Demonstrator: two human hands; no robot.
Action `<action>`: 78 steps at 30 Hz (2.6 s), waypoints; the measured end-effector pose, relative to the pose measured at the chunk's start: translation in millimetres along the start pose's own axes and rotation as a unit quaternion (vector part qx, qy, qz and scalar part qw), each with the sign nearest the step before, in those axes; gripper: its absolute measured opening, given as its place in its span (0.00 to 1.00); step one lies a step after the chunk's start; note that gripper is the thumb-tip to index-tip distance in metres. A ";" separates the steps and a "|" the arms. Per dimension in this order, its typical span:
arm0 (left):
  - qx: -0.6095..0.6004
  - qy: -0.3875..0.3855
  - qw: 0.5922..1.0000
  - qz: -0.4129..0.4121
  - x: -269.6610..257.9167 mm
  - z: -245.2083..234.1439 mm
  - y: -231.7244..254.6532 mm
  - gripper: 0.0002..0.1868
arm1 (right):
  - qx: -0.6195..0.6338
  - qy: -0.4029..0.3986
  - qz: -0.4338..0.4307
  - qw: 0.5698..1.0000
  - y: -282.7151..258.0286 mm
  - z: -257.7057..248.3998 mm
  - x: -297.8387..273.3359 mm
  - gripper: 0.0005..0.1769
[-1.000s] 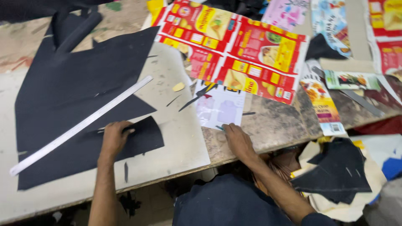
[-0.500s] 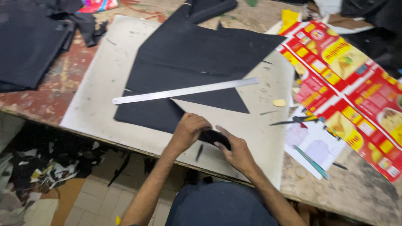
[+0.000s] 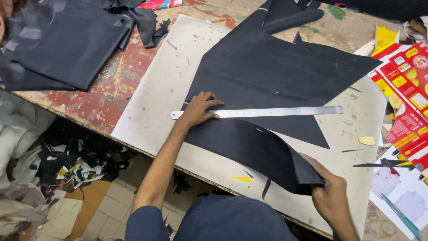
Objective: The person marks a dark fabric piece using a ruler and chalk, then cuts along the marked lines with a utility knife. The person also uses a printed paper pattern to guide the layout and alignment of the fabric on the table.
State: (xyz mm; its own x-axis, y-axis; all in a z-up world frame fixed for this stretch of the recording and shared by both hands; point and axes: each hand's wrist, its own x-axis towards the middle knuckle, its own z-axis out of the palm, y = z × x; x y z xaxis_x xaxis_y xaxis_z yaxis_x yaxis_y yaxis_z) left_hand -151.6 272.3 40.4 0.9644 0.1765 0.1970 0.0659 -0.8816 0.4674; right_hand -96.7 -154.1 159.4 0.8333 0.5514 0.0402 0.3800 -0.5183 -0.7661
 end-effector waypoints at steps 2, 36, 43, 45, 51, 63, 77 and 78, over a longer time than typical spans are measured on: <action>0.010 -0.032 0.999 0.024 4.5 -7.1 -6.0 0.31 | 0.028 0.008 0.000 1.000 12.1 -2.5 -0.8 0.39; -0.228 -0.065 0.943 -0.233 -73.9 44.3 108.0 0.18 | -0.109 -0.279 0.263 0.917 -33.7 77.3 -17.6 0.39; -0.146 -0.045 0.966 -0.209 -90.5 51.2 143.2 0.24 | -0.188 0.068 0.308 0.930 67.0 22.6 -46.1 0.28; -0.116 -0.050 0.971 -0.204 -90.5 53.0 147.2 0.20 | -0.131 0.084 0.295 0.943 85.3 28.7 -51.6 0.27; -0.218 -0.116 0.919 -0.307 -82.6 50.2 162.5 0.11 | -0.083 0.085 0.299 0.947 104.0 59.1 -48.3 0.21; -0.476 -0.254 0.826 -0.164 -43.4 102.0 286.9 0.20 | 0.308 0.273 0.305 0.859 191.1 -27.1 -211.2 0.21; -0.557 -0.427 0.712 -0.004 -43.3 269.6 594.5 0.19 | 0.296 0.463 0.287 0.784 337.4 -158.5 -421.3 0.29; -0.586 -0.422 0.691 -0.016 -40.9 267.9 609.4 0.18 | 0.227 0.464 0.333 0.789 338.8 -175.5 -412.3 0.34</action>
State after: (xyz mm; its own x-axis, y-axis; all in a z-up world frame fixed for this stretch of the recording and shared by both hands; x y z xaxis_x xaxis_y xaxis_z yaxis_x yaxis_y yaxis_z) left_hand -82.3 -389.5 86.2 0.8061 -0.5665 -0.1711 0.3147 0.1656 0.9346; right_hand -240.9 -671.8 -4.2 0.8023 -0.5700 -0.1772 -0.2732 -0.0868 -0.9580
